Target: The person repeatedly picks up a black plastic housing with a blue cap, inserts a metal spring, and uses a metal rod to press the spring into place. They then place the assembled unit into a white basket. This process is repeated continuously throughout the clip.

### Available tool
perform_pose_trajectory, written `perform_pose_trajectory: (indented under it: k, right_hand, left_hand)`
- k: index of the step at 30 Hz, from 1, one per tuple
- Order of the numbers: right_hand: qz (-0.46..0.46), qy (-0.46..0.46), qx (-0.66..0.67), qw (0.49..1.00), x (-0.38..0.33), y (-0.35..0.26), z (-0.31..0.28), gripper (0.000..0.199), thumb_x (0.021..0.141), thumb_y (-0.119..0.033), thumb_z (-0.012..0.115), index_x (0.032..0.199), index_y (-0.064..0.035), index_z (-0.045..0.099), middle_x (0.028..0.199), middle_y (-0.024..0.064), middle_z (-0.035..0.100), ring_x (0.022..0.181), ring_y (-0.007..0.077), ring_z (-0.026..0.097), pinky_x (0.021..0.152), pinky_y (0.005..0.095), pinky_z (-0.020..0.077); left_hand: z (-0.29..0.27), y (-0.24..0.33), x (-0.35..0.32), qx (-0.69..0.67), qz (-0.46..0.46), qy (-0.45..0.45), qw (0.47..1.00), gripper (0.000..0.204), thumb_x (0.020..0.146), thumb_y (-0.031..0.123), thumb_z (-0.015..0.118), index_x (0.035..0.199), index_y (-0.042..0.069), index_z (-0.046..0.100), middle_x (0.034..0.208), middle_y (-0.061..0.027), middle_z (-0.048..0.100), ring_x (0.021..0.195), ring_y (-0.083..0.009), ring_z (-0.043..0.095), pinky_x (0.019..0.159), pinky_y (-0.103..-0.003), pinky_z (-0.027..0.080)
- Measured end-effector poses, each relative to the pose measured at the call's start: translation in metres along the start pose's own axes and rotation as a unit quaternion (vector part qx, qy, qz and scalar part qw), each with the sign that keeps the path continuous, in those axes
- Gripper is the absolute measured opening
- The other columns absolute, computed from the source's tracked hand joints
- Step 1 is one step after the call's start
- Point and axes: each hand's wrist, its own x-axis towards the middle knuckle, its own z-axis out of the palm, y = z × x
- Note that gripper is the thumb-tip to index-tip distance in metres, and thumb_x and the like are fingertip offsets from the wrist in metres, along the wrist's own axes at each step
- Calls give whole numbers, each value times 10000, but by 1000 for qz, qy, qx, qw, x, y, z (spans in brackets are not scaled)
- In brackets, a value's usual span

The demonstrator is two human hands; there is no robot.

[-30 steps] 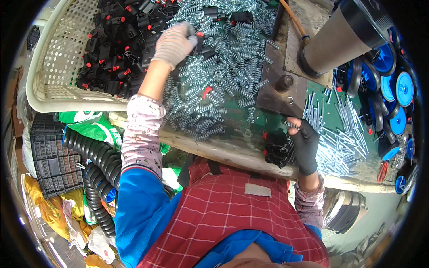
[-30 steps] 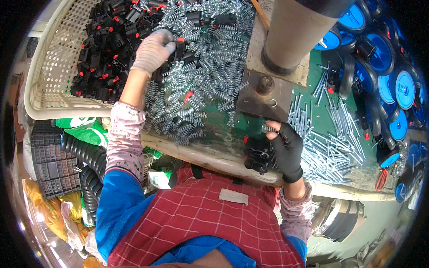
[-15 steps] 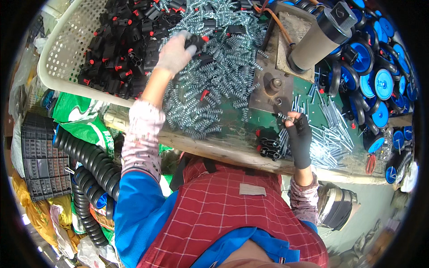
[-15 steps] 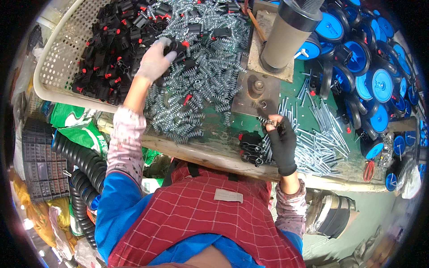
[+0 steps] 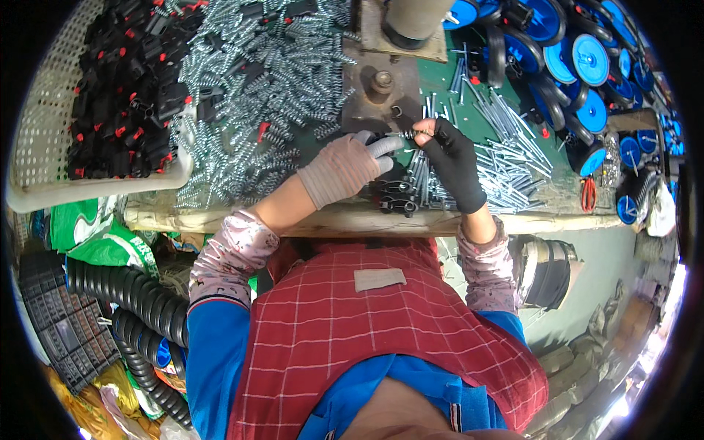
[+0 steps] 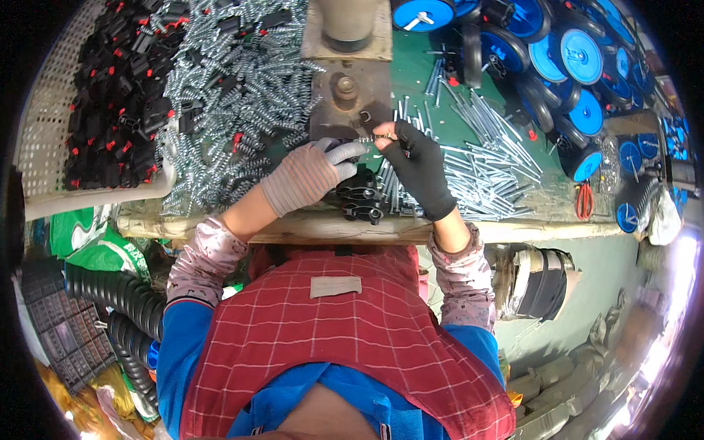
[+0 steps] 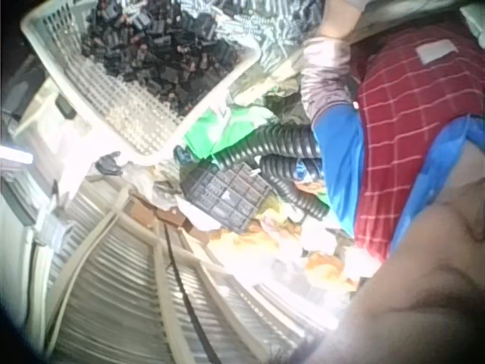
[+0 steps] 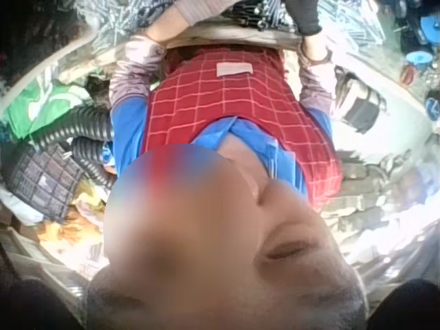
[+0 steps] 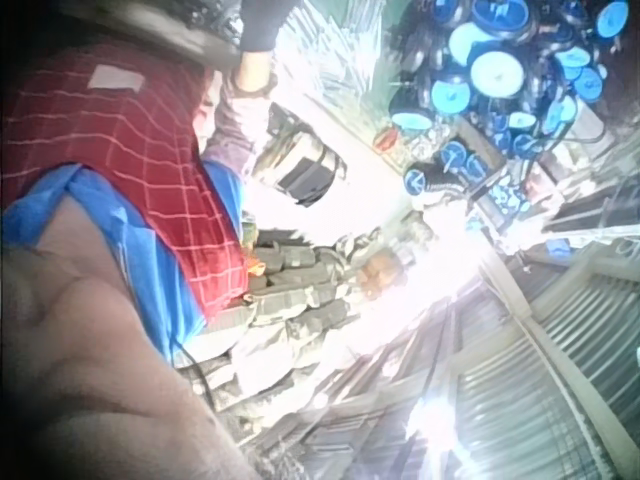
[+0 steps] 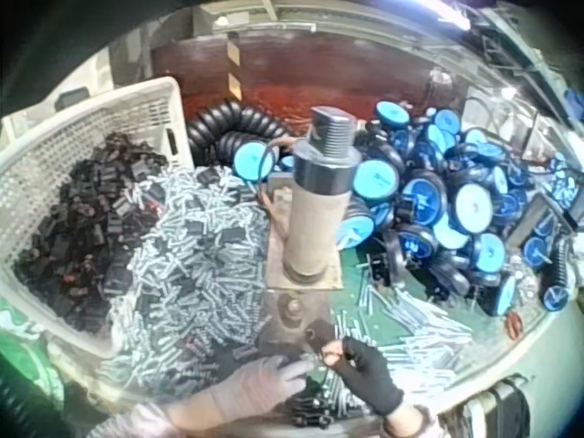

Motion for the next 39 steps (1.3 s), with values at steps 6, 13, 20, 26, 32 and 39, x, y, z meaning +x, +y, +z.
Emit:
perform_pose_trajectory:
  k: [6,13,20,26,32,39]
  right_hand:
    - [4,-15,3,1000,-11,-3,-12,157,945,-114,680,1070,-20,668,855,30,683,777,64,601,709,230,476]
    - [-270,-49,-383,882,-1,-16,5,219,849,-176,725,1040,-129,629,899,54,626,797,298,641,696,407,517]
    - [-240,-158,-502,816,-4,-35,1,426,851,-369,708,1218,-165,633,901,87,663,707,252,637,588,359,494]
    - [-301,-136,-391,859,42,-89,52,364,873,-294,708,1198,-151,627,808,124,643,647,302,637,585,441,501]
    - [-316,23,-460,830,222,-73,168,238,867,-128,608,1104,-111,603,989,148,662,901,365,639,755,480,513]
    - [-110,-75,-605,785,351,-8,174,313,880,-334,636,1156,-192,678,1190,143,658,1137,413,614,949,518,506]
  left_hand:
    - [14,14,-2,-108,-121,144,976,463,795,111,755,1177,89,492,1186,-139,576,886,-362,661,759,-408,557]
    - [12,15,0,-129,-134,147,972,417,826,199,728,1163,74,517,1066,-153,629,918,-360,654,763,-432,536]
    - [7,13,-11,-378,-140,157,902,593,872,315,754,1277,37,421,1108,-172,665,1012,-369,677,829,-423,541]
    - [-44,-23,-64,-220,-132,258,931,412,904,290,695,1224,83,537,1102,-179,646,925,-380,658,787,-419,533]
    - [-98,-116,-130,84,-404,459,787,253,924,156,654,1155,65,604,1111,-176,638,987,-386,639,862,-421,519]
    - [-98,-182,-166,133,-591,365,707,522,901,369,672,1325,111,507,1383,-152,520,1083,-378,632,867,-467,535]
